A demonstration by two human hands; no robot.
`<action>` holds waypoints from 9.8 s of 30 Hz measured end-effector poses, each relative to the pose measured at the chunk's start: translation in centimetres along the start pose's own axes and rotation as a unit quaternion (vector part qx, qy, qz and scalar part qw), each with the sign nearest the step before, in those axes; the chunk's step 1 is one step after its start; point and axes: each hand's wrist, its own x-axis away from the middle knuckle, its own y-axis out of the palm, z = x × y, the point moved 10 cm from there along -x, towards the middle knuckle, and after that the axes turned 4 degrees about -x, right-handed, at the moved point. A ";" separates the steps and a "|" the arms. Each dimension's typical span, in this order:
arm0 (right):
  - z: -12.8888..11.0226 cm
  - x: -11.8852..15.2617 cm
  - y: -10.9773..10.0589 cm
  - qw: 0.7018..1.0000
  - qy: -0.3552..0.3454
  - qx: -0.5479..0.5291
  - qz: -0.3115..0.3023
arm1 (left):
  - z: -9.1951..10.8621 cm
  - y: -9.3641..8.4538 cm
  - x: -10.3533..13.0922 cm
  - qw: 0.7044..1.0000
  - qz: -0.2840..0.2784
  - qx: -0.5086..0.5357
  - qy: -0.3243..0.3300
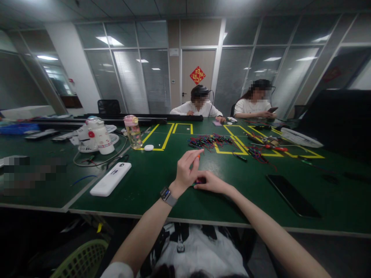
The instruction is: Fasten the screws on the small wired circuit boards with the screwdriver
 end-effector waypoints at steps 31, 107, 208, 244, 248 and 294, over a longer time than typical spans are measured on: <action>0.4 -0.1 -0.1 1.000 -0.010 0.009 0.006 | -0.7 -0.3 0.0 0.999 0.025 -0.019 -0.036; 0.0 0.0 -0.1 1.000 -0.008 0.012 0.003 | -0.6 -0.7 -0.1 0.998 0.049 -0.030 -0.040; -0.1 0.0 -0.1 1.000 -0.011 0.004 0.002 | -0.8 -0.2 -0.1 0.999 0.017 -0.035 -0.036; 0.0 0.0 -0.1 1.000 -0.002 0.001 0.005 | -0.7 -0.7 0.0 0.995 0.052 -0.082 -0.027; 0.1 0.0 -0.1 1.000 -0.002 -0.002 0.004 | -0.5 -0.9 0.0 0.994 0.061 -0.091 -0.024; 0.4 0.0 0.0 1.000 -0.013 0.006 0.003 | -0.6 -0.7 -0.1 0.998 0.039 -0.035 -0.031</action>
